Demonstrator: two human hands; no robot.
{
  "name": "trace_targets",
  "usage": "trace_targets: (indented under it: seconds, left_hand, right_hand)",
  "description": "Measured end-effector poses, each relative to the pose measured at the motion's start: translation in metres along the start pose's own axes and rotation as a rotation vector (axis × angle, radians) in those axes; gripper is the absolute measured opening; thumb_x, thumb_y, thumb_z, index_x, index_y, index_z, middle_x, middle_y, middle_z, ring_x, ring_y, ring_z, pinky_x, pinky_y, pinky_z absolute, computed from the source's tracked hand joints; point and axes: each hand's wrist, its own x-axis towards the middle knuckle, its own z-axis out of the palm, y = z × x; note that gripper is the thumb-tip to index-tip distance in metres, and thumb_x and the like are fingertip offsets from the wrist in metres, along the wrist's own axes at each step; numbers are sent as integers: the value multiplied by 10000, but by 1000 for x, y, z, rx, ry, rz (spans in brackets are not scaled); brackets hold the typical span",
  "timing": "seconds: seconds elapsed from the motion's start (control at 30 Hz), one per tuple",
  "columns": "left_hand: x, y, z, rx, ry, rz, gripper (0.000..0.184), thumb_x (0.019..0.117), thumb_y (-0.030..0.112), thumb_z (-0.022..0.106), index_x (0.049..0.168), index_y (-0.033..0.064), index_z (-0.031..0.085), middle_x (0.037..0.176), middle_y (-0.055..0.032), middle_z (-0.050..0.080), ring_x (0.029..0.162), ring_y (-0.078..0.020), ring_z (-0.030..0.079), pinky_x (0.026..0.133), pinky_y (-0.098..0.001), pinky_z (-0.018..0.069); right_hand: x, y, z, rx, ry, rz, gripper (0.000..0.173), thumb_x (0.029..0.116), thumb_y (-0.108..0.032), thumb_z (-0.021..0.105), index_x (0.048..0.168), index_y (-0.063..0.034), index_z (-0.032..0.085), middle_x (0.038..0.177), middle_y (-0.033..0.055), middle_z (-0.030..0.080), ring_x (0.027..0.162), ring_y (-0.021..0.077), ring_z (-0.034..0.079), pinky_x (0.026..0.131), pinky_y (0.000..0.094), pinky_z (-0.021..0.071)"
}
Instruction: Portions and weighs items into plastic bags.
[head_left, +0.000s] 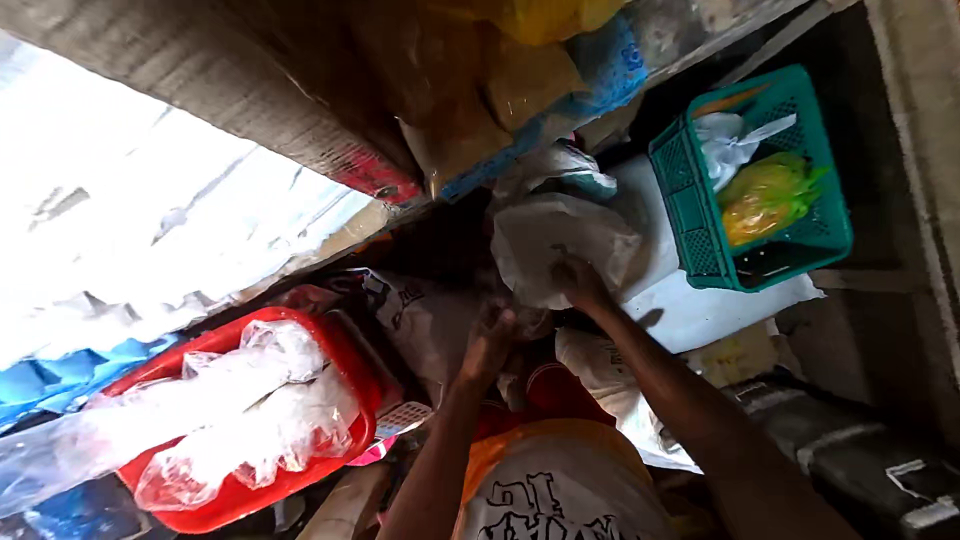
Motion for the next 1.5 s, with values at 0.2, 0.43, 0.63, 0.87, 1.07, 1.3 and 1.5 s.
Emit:
trace_targets:
  seconds: [0.2, 0.43, 0.63, 0.87, 1.07, 1.3, 1.5]
  left_hand:
    - [7, -12, -21, 651, 193, -132, 236, 973, 168, 666, 1150, 13, 652, 923, -85, 686, 806, -164, 675, 750, -362, 593]
    - [5, -23, -25, 704, 346, -54, 219, 1028, 208, 598, 1014, 26, 717, 756, -56, 675, 609, -149, 642, 589, -346, 581]
    - [-2, -15, -39, 651, 603, -50, 257, 1036, 253, 611, 1002, 31, 734, 751, -45, 657, 599, -126, 597, 584, -327, 543]
    - [12, -22, -72, 527, 710, -46, 222, 1026, 252, 636, 1025, 39, 700, 674, -29, 572, 489, -127, 491, 452, -303, 455]
    - [13, -14, -69, 204, 651, 63, 234, 1023, 112, 611, 1213, -3, 539, 793, -92, 614, 534, -171, 572, 495, -332, 553]
    - [12, 4, -58, 218, 676, 204, 197, 1060, 201, 567, 953, 56, 646, 640, -20, 530, 471, -127, 486, 417, -278, 445]
    - [18, 28, -56, 257, 637, 181, 215, 1035, 203, 619, 934, 15, 641, 632, -50, 566, 470, -158, 533, 456, -328, 520]
  right_hand:
    - [111, 93, 21, -775, -76, 215, 476, 958, -415, 655, 1344, -136, 653, 1177, 269, 696, 1103, 516, 640, 902, 774, 448]
    - [128, 76, 33, -746, -221, 333, 522, 999, -216, 589, 1515, -202, 508, 1332, 248, 642, 1216, 482, 610, 962, 700, 466]
    - [111, 44, -11, -861, -124, 190, 481, 1015, -260, 574, 1492, -262, 522, 1210, 256, 682, 1104, 499, 647, 842, 705, 509]
    - [165, 105, 3, -794, 136, 128, 405, 985, -264, 589, 1386, -205, 605, 1240, 208, 684, 1085, 477, 662, 788, 733, 518]
    - [160, 85, 42, -651, -163, 239, 413, 989, -326, 631, 1300, -57, 671, 1282, 246, 666, 1191, 470, 622, 947, 718, 476]
    - [133, 56, 32, -527, -267, 311, 455, 945, -429, 679, 1232, -77, 689, 1214, 213, 695, 1134, 429, 657, 919, 703, 498]
    - [71, 40, -31, -599, -142, 246, 361, 1011, -375, 562, 1178, -97, 722, 1144, 215, 716, 1069, 443, 680, 845, 707, 513]
